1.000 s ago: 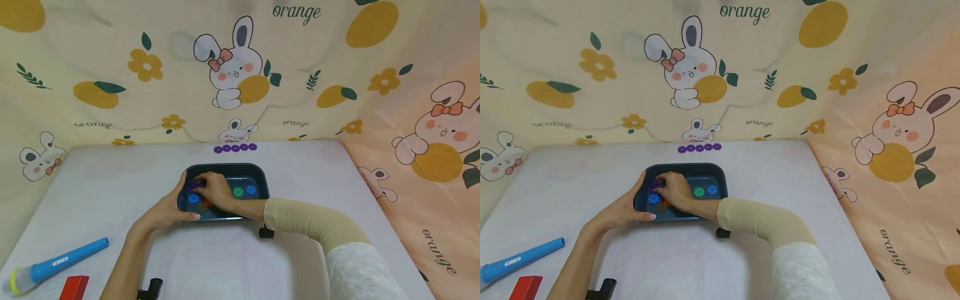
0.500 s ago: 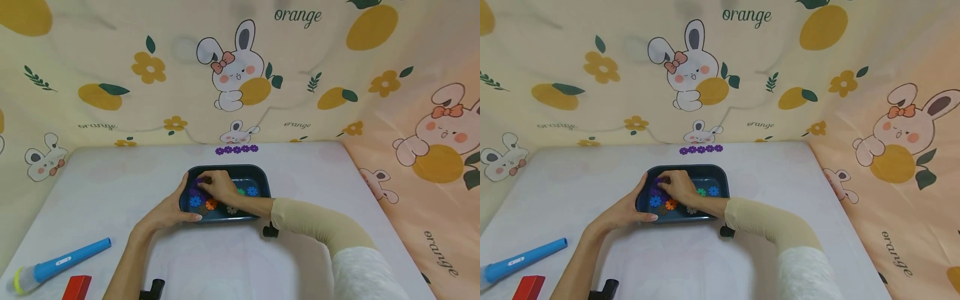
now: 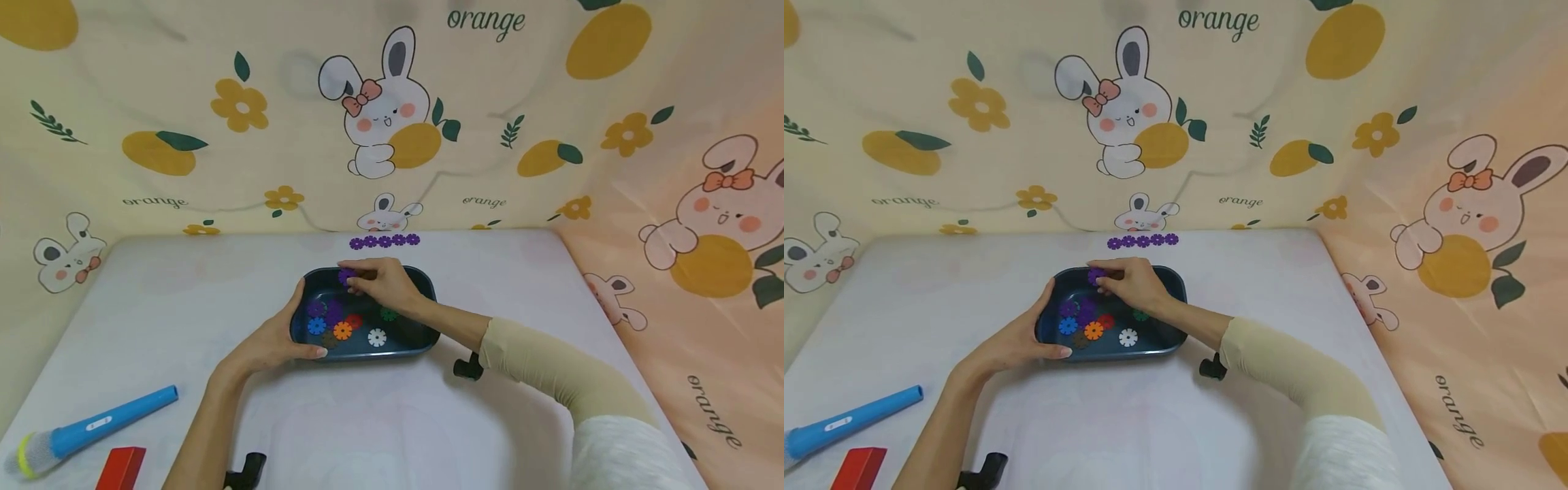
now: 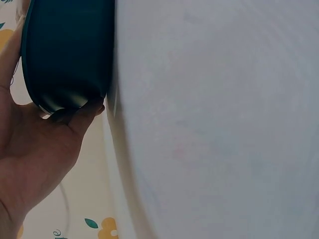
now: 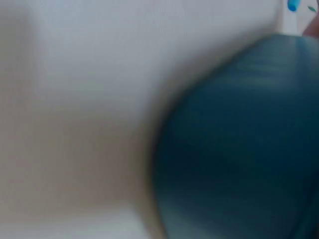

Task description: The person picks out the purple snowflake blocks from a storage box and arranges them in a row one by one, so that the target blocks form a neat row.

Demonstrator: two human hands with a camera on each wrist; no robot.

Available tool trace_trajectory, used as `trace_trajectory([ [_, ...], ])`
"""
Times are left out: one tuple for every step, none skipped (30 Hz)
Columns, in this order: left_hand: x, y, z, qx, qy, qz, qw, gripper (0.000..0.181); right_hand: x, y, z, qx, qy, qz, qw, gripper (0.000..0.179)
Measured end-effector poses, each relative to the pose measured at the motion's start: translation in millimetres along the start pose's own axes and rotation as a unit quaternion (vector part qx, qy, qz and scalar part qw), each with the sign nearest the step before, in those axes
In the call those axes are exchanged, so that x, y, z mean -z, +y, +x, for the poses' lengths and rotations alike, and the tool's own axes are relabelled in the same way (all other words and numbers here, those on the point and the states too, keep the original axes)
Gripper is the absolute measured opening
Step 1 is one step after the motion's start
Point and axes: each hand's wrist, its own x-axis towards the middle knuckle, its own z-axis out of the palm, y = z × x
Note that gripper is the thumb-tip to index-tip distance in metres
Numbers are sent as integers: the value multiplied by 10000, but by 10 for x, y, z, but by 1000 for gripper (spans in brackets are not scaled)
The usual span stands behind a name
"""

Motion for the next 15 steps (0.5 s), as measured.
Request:
trace_trajectory([
  [-1,-1,3,10,7,11,10000,130,55,5,0,-54,8,51,10000,33],
  [-4,-2,4,31,13,6,10000,130,110,13,0,-126,33,76,9999,33],
  [-6,-1,6,56,11,2,10000,130,165,27,2,-200,73,77,9997,33],
  [-8,2,7,83,15,7,10000,130,222,39,3,-279,117,87,9995,33],
  [-9,7,10,95,15,13,10000,130,277,57,6,-365,169,83,9992,32],
  [-9,12,10,124,17,28,9999,131,333,72,8,-454,223,100,9987,32],
  [-9,17,8,152,19,44,9999,131,386,91,11,-551,288,83,9980,32],
  [-8,22,7,184,21,52,9998,131,439,111,15,-640,359,52,9973,32],
  [-8,26,7,219,22,66,9997,131,493,132,19,-716,424,24,9965,32],
  [-7,30,7,237,24,78,9997,131,549,153,24,-798,465,27,9957,33],
  [-6,32,7,242,23,82,9997,131,601,180,27,-884,503,7,9948,34],
  [-6,31,5,253,19,77,9996,131,653,203,27,-961,534,0,9939,35],
  [-7,31,7,251,10,67,9997,131,702,233,29,-1030,570,-35,9930,37],
  [-7,30,9,244,6,61,9997,131,750,257,28,-1101,604,-25,9921,38],
  [-8,30,10,241,-1,55,9997,131,797,287,25,-1182,628,-21,9910,39],
])
